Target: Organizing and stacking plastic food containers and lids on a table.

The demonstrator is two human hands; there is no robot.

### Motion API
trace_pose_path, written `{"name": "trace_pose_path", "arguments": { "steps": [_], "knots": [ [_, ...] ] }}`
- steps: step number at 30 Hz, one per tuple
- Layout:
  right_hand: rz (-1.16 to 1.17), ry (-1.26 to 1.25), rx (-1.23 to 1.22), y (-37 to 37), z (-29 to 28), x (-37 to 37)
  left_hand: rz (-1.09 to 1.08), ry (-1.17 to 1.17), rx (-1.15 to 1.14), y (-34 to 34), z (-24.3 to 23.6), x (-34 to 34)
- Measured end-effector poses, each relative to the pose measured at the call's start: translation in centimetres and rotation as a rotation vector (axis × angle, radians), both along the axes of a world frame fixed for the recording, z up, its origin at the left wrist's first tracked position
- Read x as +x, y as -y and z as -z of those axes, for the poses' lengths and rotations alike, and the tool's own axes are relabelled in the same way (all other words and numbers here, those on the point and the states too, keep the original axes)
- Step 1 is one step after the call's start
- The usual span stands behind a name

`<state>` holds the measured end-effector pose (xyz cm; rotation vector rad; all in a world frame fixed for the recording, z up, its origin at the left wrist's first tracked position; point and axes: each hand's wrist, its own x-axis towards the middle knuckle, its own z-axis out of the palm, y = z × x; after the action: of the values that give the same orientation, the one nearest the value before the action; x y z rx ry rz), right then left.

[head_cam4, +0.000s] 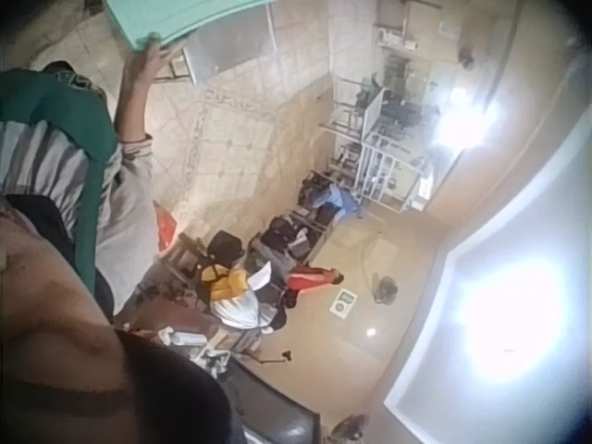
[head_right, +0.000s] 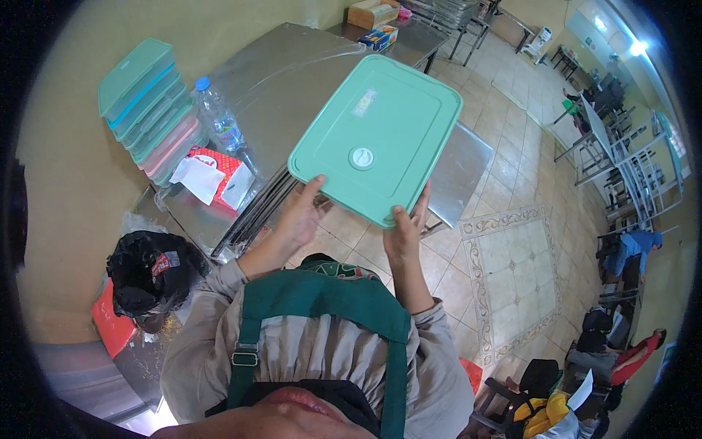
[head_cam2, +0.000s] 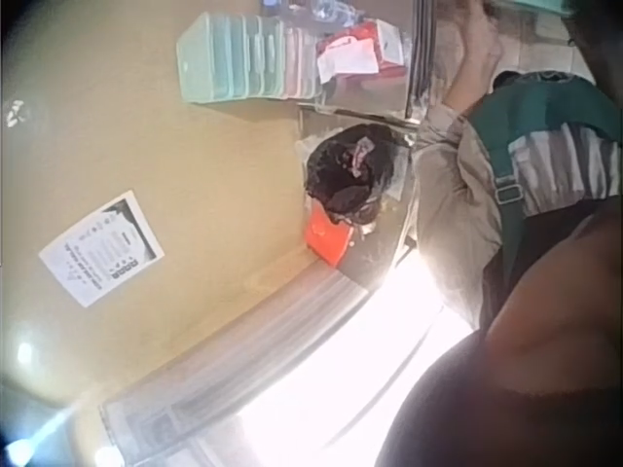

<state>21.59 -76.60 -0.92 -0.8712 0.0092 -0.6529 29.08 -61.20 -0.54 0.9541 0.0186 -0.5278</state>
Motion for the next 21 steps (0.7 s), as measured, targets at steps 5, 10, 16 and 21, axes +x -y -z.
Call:
{"name": "trace_pose_path", "arguments": {
  "steps": [5,10,16,21],
  "knots": [
    [0.046,-0.008,-0.228,-2.2,1.2,-0.9,-0.036,-0.189,-0.262,1.7,-0.2,-1.7],
    [0.071,-0.105,-0.473,-3.3,1.2,-1.4,-0.287,-0.079,-0.227,1.5,1.7,0.5],
    [0.408,-0.039,-0.439,3.4,-0.3,-1.4,-0.479,0.303,-0.102,-2.2,0.4,3.2],
    [0.725,-0.296,-0.887,8.1,-5.9,-1.3,-0.441,0.348,0.030,-4.0,0.7,2.7]
  ]
}}
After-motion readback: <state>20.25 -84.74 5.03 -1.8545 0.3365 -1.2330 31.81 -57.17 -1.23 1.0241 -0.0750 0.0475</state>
